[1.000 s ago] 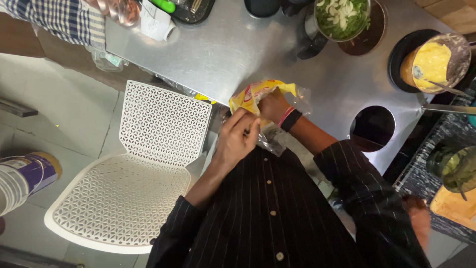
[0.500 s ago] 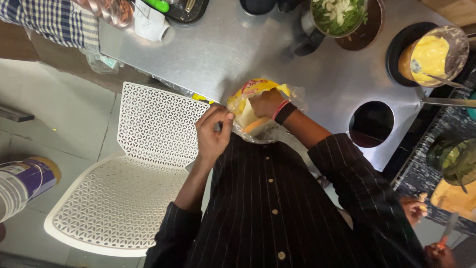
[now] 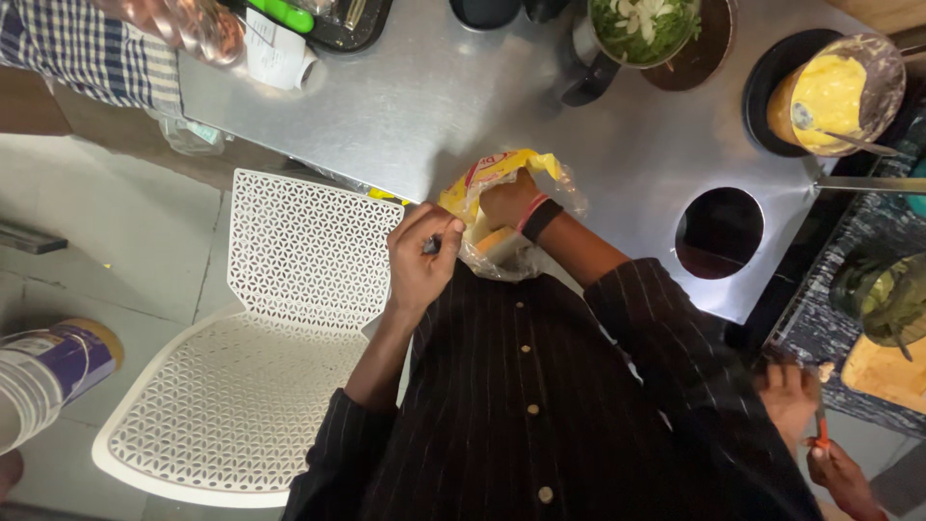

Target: The person takes slices of bread from a package and places them on a metal counter. They then squeeze a white condiment onto the bread and spread it with a knife. Finally, they scoop a green paste from a bowl and spread it onto the bread slices.

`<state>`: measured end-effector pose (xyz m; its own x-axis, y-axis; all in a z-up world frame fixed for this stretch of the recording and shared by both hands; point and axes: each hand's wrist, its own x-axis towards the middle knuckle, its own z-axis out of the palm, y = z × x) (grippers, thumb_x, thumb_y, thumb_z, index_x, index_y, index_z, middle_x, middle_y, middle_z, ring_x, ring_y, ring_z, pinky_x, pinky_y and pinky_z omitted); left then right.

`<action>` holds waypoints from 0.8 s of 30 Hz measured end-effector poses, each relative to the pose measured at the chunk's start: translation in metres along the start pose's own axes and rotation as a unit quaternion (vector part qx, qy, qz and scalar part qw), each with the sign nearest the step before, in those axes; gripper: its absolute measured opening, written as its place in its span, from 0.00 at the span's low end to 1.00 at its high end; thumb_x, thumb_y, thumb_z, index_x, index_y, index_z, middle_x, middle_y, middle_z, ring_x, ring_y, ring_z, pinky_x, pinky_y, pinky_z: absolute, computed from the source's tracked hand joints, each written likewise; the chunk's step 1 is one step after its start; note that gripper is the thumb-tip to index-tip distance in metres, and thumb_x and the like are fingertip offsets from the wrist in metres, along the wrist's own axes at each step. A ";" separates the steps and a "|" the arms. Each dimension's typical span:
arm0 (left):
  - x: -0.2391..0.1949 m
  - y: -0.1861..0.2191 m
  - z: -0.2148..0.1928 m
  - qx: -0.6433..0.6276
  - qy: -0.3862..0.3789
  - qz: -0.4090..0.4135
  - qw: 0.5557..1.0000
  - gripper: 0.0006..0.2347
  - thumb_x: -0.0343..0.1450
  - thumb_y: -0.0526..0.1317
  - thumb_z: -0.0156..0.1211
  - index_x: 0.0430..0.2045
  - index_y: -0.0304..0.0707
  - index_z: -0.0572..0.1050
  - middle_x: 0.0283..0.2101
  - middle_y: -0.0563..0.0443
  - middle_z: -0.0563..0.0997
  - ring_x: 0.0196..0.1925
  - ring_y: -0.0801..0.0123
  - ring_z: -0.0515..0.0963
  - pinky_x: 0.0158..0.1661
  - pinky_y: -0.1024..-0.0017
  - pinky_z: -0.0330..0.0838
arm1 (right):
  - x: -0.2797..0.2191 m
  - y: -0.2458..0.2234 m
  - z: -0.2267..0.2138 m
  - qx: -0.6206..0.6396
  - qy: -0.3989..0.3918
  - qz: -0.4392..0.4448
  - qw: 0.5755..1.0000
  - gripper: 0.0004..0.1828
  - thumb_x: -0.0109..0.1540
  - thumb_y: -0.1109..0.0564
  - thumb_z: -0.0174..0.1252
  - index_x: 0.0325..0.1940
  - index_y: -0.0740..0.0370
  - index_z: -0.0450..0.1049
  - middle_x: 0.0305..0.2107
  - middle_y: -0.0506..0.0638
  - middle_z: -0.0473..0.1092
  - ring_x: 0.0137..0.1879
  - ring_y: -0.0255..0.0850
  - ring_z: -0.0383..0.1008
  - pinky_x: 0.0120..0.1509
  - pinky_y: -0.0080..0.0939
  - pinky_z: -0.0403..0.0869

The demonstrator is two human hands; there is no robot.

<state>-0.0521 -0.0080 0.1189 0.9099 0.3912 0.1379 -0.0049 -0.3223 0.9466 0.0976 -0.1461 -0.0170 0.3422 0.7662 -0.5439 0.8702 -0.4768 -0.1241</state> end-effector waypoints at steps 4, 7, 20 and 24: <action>0.004 -0.004 -0.004 -0.003 0.009 0.013 1.000 0.03 0.72 0.30 0.62 0.30 0.28 0.77 0.31 0.47 0.78 0.31 0.67 0.78 0.35 0.71 0.71 | 0.000 0.000 0.019 0.020 0.129 -0.019 0.991 0.15 0.44 0.53 0.65 0.33 0.58 0.83 0.39 0.55 0.77 0.51 0.56 0.75 0.55 0.63 0.70; 0.006 -0.007 -0.010 0.001 0.008 -0.019 1.000 0.04 0.72 0.30 0.62 0.28 0.27 0.76 0.29 0.48 0.77 0.29 0.68 0.76 0.33 0.71 0.70 | -0.003 -0.002 0.027 0.034 0.141 -0.018 0.989 0.10 0.47 0.56 0.63 0.30 0.60 0.82 0.36 0.55 0.77 0.47 0.54 0.76 0.52 0.57 0.72; 0.009 0.000 -0.004 -0.007 -0.041 -0.006 0.999 0.04 0.72 0.30 0.61 0.27 0.27 0.76 0.28 0.48 0.76 0.28 0.67 0.76 0.32 0.72 0.69 | -0.044 -0.007 -0.014 0.141 0.209 -0.041 0.967 0.12 0.50 0.53 0.62 0.32 0.59 0.83 0.32 0.56 0.78 0.43 0.57 0.76 0.49 0.62 0.69; 0.010 0.004 -0.002 -0.001 -0.043 -0.003 0.999 0.05 0.73 0.30 0.61 0.27 0.27 0.75 0.27 0.48 0.76 0.28 0.67 0.75 0.32 0.71 0.68 | -0.088 -0.008 -0.065 0.183 0.275 -0.052 0.942 0.17 0.57 0.60 0.55 0.49 0.65 0.77 0.40 0.57 0.76 0.48 0.50 0.77 0.55 0.50 0.72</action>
<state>-0.0439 -0.0032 0.1244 0.9421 0.3178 0.1074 -0.0007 -0.3184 0.9480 0.0838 -0.1818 0.0861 0.4806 0.8769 -0.0129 0.7637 -0.4257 -0.4853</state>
